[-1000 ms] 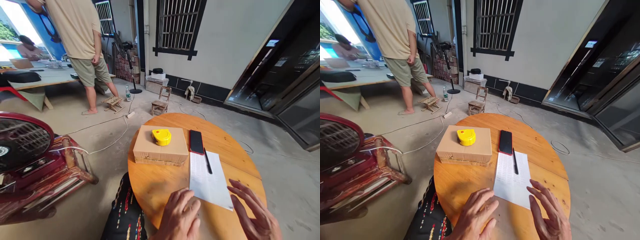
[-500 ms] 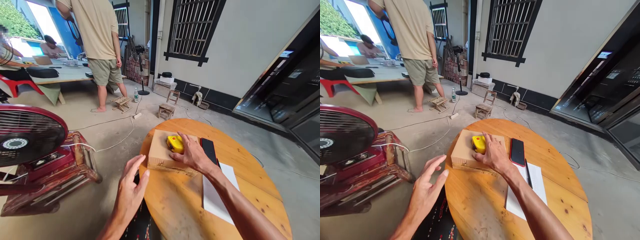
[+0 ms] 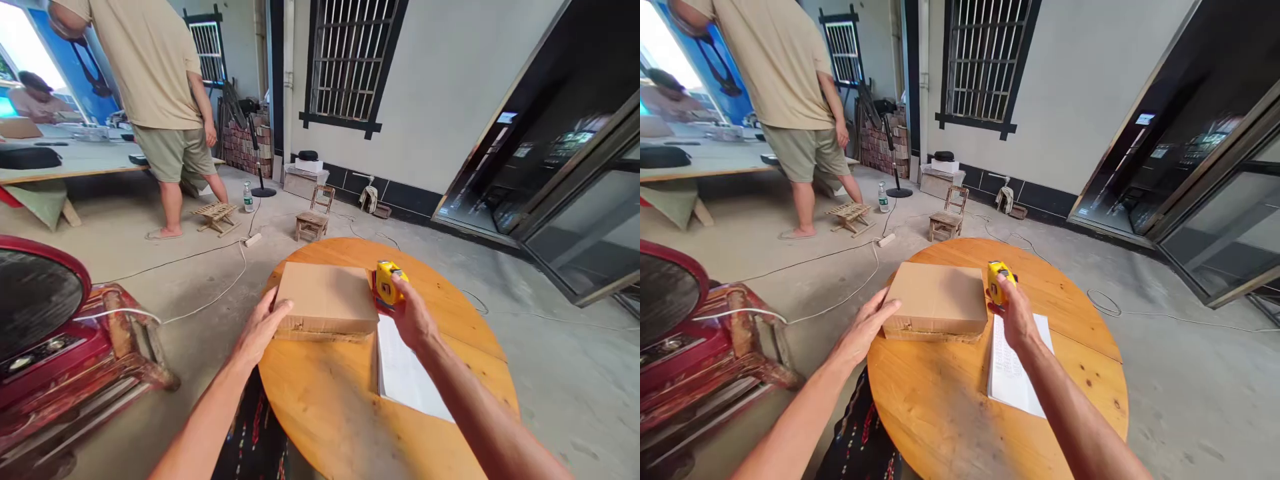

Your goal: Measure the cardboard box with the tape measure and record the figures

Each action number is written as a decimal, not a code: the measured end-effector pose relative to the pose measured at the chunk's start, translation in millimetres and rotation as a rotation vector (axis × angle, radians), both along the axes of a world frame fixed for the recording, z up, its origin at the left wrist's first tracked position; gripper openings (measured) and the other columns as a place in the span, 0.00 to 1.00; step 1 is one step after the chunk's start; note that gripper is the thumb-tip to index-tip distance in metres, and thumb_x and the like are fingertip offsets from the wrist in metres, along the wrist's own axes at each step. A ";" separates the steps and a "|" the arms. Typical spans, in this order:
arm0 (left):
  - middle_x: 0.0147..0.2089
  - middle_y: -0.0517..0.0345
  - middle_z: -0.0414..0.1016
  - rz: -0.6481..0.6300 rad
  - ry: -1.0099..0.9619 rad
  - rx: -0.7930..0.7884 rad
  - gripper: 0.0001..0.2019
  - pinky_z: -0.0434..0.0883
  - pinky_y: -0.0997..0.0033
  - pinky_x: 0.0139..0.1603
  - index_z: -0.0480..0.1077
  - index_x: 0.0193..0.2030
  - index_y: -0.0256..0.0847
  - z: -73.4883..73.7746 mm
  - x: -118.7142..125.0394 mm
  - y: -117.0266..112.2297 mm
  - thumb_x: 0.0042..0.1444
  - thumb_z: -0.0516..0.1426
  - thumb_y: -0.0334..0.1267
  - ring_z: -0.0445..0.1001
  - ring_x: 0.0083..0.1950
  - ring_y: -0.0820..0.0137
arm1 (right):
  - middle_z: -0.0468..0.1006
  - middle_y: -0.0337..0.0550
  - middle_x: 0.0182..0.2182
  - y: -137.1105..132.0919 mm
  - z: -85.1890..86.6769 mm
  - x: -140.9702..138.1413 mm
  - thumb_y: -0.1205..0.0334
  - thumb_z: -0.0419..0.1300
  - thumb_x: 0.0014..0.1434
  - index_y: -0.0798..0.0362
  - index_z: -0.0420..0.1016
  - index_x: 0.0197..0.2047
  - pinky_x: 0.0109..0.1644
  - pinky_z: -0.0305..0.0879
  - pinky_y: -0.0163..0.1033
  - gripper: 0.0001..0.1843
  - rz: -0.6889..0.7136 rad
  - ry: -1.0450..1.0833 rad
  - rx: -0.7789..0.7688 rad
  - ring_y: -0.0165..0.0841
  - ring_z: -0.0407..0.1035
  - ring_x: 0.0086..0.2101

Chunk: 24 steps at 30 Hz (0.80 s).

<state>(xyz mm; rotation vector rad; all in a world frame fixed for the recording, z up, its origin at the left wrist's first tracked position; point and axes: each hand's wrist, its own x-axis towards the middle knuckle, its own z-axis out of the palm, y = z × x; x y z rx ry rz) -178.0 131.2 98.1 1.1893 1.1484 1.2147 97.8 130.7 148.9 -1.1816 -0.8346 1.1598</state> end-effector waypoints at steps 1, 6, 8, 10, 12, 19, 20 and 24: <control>0.55 0.47 0.77 -0.010 0.020 0.017 0.28 0.74 0.60 0.51 0.66 0.62 0.38 1.7 2.2 -1.6 0.57 0.56 0.48 0.76 0.54 0.55 | 0.79 0.45 0.44 -0.2 -4.6 -0.7 0.44 0.64 0.52 0.49 0.75 0.48 0.43 0.73 0.46 0.24 0.013 0.007 -0.003 0.45 0.72 0.48; 0.59 0.50 0.74 0.139 0.162 0.153 0.30 0.71 0.61 0.55 0.61 0.66 0.40 -3.8 5.2 -24.2 0.55 0.55 0.38 0.73 0.58 0.57 | 0.79 0.47 0.49 -25.7 -20.3 0.5 0.47 0.58 0.58 0.48 0.75 0.50 0.52 0.72 0.53 0.21 0.072 0.099 0.235 0.47 0.71 0.52; 0.63 0.48 0.70 0.196 0.104 0.186 0.32 0.68 0.60 0.60 0.57 0.67 0.40 -16.5 6.2 -42.2 0.54 0.57 0.38 0.68 0.63 0.57 | 0.80 0.49 0.49 -47.9 -30.4 7.0 0.47 0.55 0.60 0.48 0.75 0.52 0.54 0.70 0.57 0.21 0.080 0.111 0.277 0.49 0.71 0.53; 0.65 0.45 0.66 0.210 0.040 0.167 0.31 0.67 0.59 0.62 0.58 0.66 0.40 -33.9 9.1 -61.9 0.55 0.58 0.41 0.66 0.65 0.56 | 0.80 0.51 0.50 -72.8 -45.4 14.2 0.47 0.54 0.61 0.47 0.76 0.53 0.56 0.69 0.60 0.23 0.065 0.142 0.274 0.51 0.72 0.53; 0.65 0.43 0.66 0.262 -0.007 0.144 0.30 0.68 0.58 0.62 0.59 0.64 0.40 -51.3 13.5 -77.4 0.55 0.59 0.43 0.67 0.65 0.56 | 0.79 0.51 0.51 -95.6 -61.9 18.6 0.47 0.55 0.61 0.47 0.77 0.53 0.56 0.69 0.61 0.22 0.027 0.207 0.269 0.52 0.72 0.53; 0.57 0.45 0.72 0.328 0.000 0.097 0.25 0.66 0.56 0.64 0.63 0.56 0.40 -71.9 15.3 -73.9 0.54 0.60 0.46 0.71 0.59 0.59 | 0.80 0.54 0.49 -126.1 -82.3 8.3 0.45 0.54 0.61 0.48 0.76 0.54 0.50 0.73 0.62 0.25 -0.040 0.194 0.217 0.53 0.74 0.50; 0.57 0.45 0.73 0.327 0.040 0.101 0.24 0.65 0.55 0.64 0.64 0.56 0.40 -69.7 12.6 -74.3 0.55 0.60 0.47 0.72 0.59 0.59 | 0.80 0.54 0.48 -127.7 -80.8 7.5 0.45 0.54 0.61 0.49 0.76 0.54 0.50 0.72 0.62 0.25 -0.029 0.200 0.207 0.53 0.74 0.49; 0.59 0.49 0.71 0.526 0.298 0.203 0.29 0.63 0.52 0.66 0.65 0.60 0.43 -51.3 5.2 -106.3 0.54 0.61 0.51 0.70 0.59 0.57 | 0.79 0.52 0.50 -148.6 -71.5 11.5 0.43 0.57 0.59 0.48 0.75 0.55 0.54 0.68 0.57 0.26 0.072 0.206 0.189 0.51 0.72 0.51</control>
